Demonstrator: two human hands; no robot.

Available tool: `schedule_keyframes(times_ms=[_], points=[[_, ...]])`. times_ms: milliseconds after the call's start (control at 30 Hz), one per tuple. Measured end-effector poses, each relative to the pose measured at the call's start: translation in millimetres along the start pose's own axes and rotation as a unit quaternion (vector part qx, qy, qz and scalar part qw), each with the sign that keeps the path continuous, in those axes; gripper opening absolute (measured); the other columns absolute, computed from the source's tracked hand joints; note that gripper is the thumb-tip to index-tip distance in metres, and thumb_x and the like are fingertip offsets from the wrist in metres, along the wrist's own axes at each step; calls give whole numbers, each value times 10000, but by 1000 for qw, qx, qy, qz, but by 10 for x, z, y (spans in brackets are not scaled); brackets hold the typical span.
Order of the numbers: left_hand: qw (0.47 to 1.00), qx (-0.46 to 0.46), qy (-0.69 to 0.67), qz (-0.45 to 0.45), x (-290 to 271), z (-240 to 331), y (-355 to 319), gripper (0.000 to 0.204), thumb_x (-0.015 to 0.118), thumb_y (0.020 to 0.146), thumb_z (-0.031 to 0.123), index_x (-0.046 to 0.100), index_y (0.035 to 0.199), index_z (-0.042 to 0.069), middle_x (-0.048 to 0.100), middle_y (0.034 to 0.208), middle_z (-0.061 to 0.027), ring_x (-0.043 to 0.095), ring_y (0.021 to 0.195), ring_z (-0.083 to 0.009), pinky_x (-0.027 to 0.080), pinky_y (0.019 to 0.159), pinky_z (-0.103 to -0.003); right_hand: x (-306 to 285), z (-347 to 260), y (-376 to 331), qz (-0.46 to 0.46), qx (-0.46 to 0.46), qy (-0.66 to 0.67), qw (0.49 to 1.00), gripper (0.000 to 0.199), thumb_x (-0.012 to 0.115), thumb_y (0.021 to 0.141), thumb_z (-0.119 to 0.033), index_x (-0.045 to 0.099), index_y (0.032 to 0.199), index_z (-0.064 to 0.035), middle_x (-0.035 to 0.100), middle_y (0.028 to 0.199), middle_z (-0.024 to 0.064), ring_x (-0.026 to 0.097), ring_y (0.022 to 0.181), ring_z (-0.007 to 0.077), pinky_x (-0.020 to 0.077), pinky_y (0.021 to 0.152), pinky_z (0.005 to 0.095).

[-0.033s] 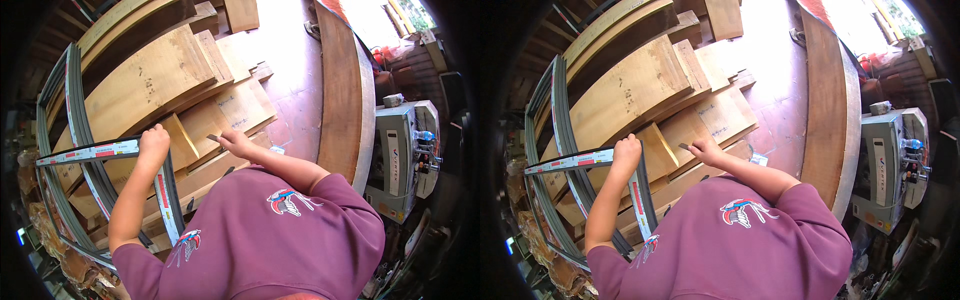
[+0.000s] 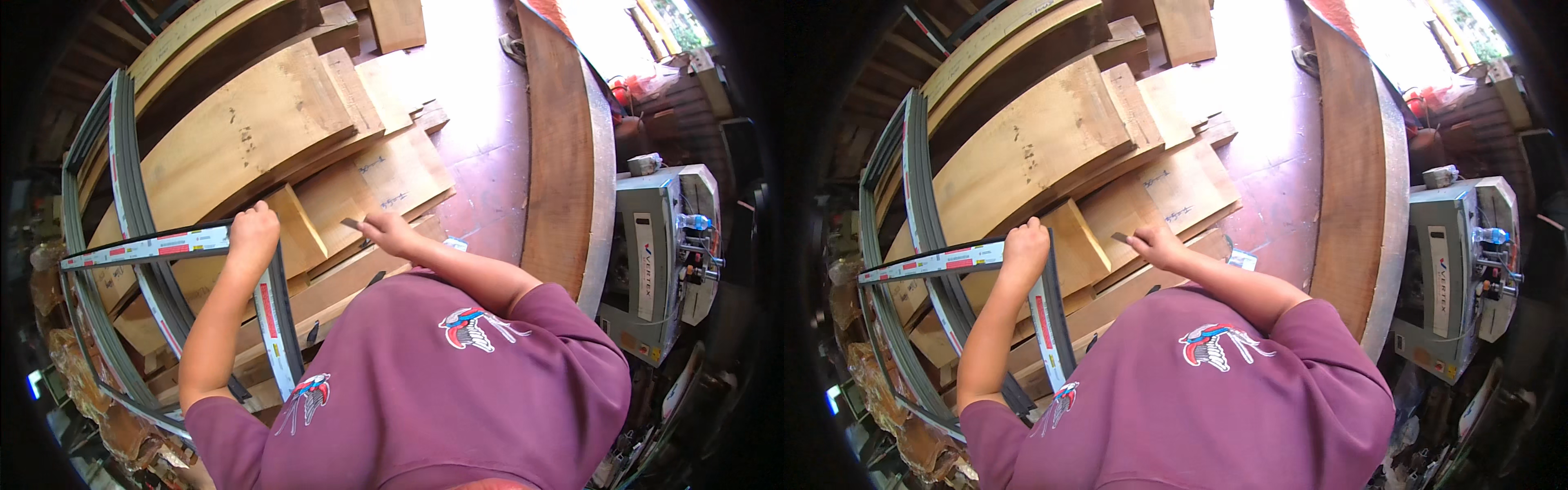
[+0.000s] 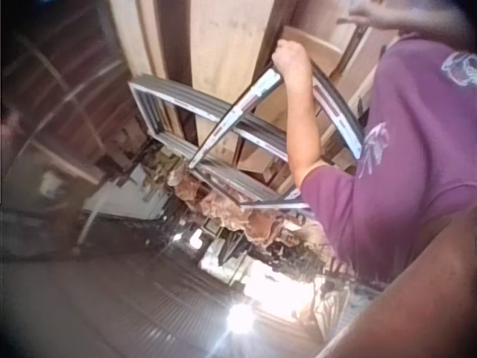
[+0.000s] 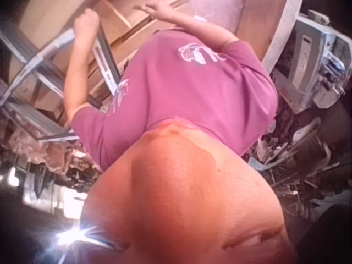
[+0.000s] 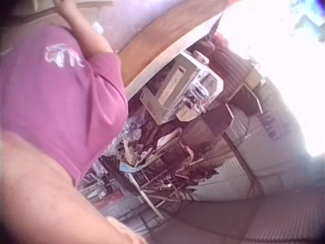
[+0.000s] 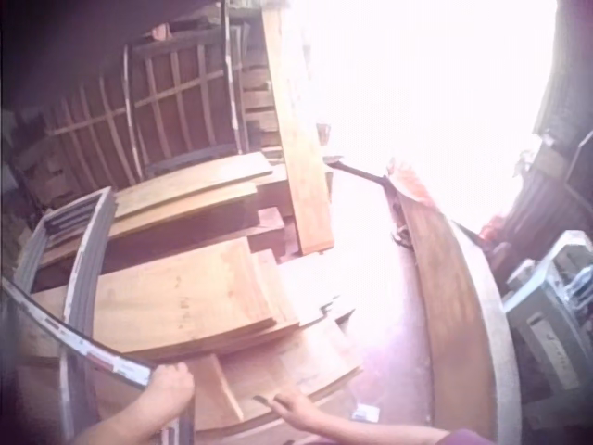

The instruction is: The person uses a utility knife to remove protective tape from the corners of a window frame, then lifts and inspects the frame before placing it on a tarp. The person then picks up a wooden plank and places it on a stack of planks.

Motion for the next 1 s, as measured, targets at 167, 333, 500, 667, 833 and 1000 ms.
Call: schedule_keyframes(times_ms=[167, 333, 500, 667, 833, 1000], points=[[987, -12, -139, 83, -14, -172, -204, 163, 694, 743, 124, 575, 832, 58, 589, 878, -122, 662, 753, -288, 544, 662, -399, 17, 228, 75, -14, 45, -2, 999, 357, 592, 1002, -360, 652, 914, -19, 625, 767, 210, 605, 687, 315, 485, 672, 441], [953, -120, -235, 146, 79, -297, -832, 139, 668, 804, 143, 558, 842, 67, 564, 889, -112, 644, 751, -296, 545, 668, -404, -34, 31, 26, -6, 34, 28, 999, 386, 585, 1013, -337, 669, 879, 16, 626, 698, 152, 584, 640, 236, 457, 610, 387], [885, -293, -311, 187, 83, -307, -1112, 167, 669, 894, 135, 647, 1047, 71, 629, 1032, -87, 670, 887, -321, 546, 751, -424, 141, -56, 111, -52, 47, 30, 997, 394, 577, 1019, -344, 672, 892, 17, 585, 649, 108, 546, 625, 179, 444, 597, 364], [889, -250, -316, 216, -10, -255, -803, 307, 710, 889, 168, 685, 1185, 89, 631, 1029, -70, 633, 961, -281, 506, 838, -411, 326, -455, 165, -101, 51, 45, 993, 389, 588, 1019, -359, 669, 921, 9, 568, 642, 73, 524, 617, 150, 433, 574, 342], [917, -180, -272, 232, 29, -332, -663, 161, 697, 888, 146, 688, 1040, 96, 621, 948, -54, 614, 878, -252, 471, 771, -392, 358, -472, 183, -93, 33, 33, 995, 382, 593, 1017, -361, 680, 926, -1, 575, 647, 81, 517, 611, 157, 436, 576, 347], [925, -144, -251, 248, 32, -280, -687, 68, 664, 904, 120, 630, 953, 87, 608, 935, -62, 604, 881, -262, 464, 778, -397, 191, -267, 171, -41, 42, 50, 997, 385, 589, 1016, -345, 681, 915, 16, 599, 656, 88, 534, 628, 160, 450, 600, 350]])
Point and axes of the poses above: each hand's wrist, its own y-axis towards the middle knuckle, its own x-axis out of the palm, z = x × y, the point moved 8 cm from there along y, towards the middle knuckle
